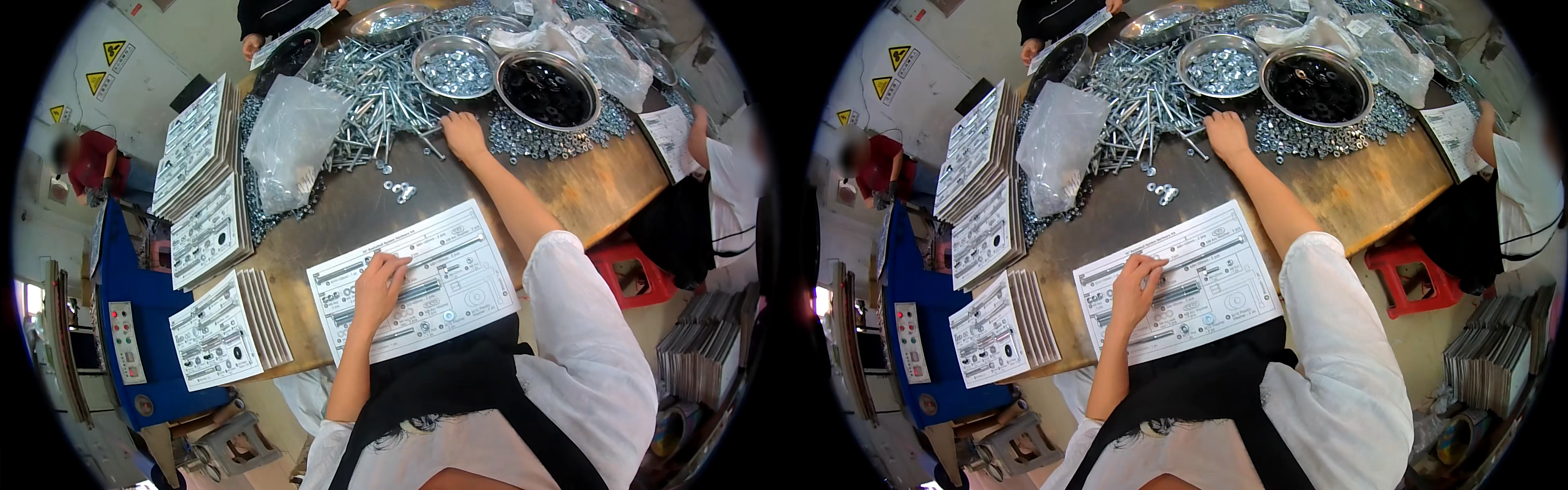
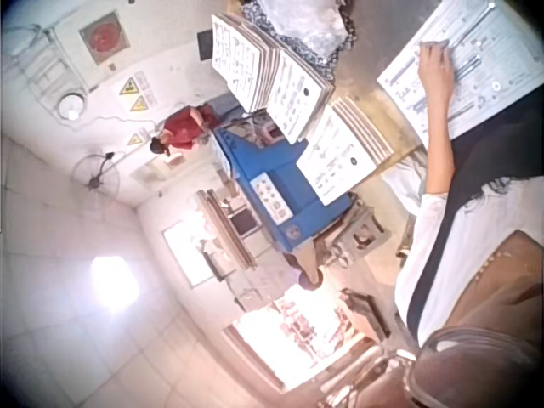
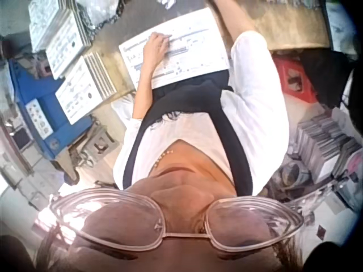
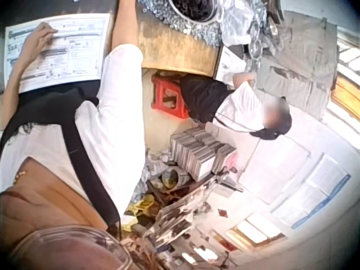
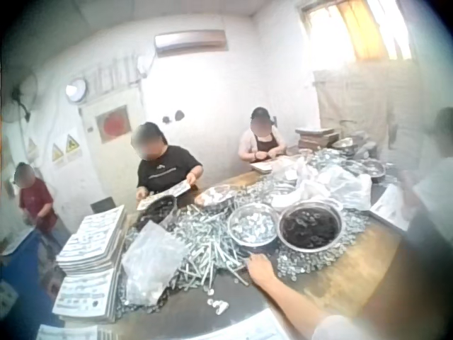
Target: The person picks bolts, nuts, and washers from piles on a workbench and places them into designated slots on a printed hardware kit card. The person repeats this process, stacking completed cards to the side while other workers perform similar tasks nearby.
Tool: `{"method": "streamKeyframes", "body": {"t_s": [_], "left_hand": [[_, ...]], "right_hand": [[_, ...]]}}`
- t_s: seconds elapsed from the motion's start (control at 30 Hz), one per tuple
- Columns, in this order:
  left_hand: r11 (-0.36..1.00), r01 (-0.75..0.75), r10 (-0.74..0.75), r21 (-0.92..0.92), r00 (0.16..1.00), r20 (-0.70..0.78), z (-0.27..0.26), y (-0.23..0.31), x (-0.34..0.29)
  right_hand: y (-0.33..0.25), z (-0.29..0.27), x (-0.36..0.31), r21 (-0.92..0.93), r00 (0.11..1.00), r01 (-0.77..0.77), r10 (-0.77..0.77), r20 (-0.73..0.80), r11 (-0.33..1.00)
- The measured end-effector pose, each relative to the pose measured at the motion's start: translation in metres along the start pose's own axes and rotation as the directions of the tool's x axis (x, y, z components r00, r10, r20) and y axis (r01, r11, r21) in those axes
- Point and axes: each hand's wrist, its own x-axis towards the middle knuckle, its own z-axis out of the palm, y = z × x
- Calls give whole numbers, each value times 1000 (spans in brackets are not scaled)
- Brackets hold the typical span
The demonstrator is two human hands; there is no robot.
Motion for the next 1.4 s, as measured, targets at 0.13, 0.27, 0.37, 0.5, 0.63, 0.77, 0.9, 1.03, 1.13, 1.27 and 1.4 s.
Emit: {"method": "streamKeyframes", "body": {"t_s": [0.13,0.27,0.37,0.5,0.63,0.77,0.9,1.03,1.13,1.27,1.4], "left_hand": [[1000,17,-15,24,998,-66,-8,-13,-14],[899,-182,300,399,919,-257,-15,0,30],[694,-299,478,655,872,-107,-21,16,67],[729,-346,360,591,928,100,-26,7,68],[949,-222,222,223,975,24,-23,5,52],[994,-49,45,-100,998,-42,2,19,40],[997,-3,-16,-74,967,-255,1,-5,41],[976,171,-169,137,985,-29,-2,-27,35],[952,89,-91,292,996,-7,17,-40,31],[927,-50,92,372,991,-97,31,-45,33],[930,-54,89,364,993,-80,31,-44,34]], "right_hand": [[-22,-39,-11,195,996,48,-31,-88,980],[-86,-97,-45,352,983,182,-180,-38,918],[-135,-145,-66,549,979,151,-200,30,822],[-144,-201,-70,752,971,-51,-144,192,657],[-126,-201,-87,803,803,-593,23,595,-56],[-161,-178,-102,713,747,-574,99,657,-402],[-156,-172,-94,796,769,-386,315,557,-466],[-110,-158,-105,717,928,-284,-7,373,636],[-103,-154,-122,500,876,-157,-113,469,852],[-100,-148,-130,525,922,-66,-150,358,849],[-102,-142,-131,568,907,-135,-129,400,812]]}}
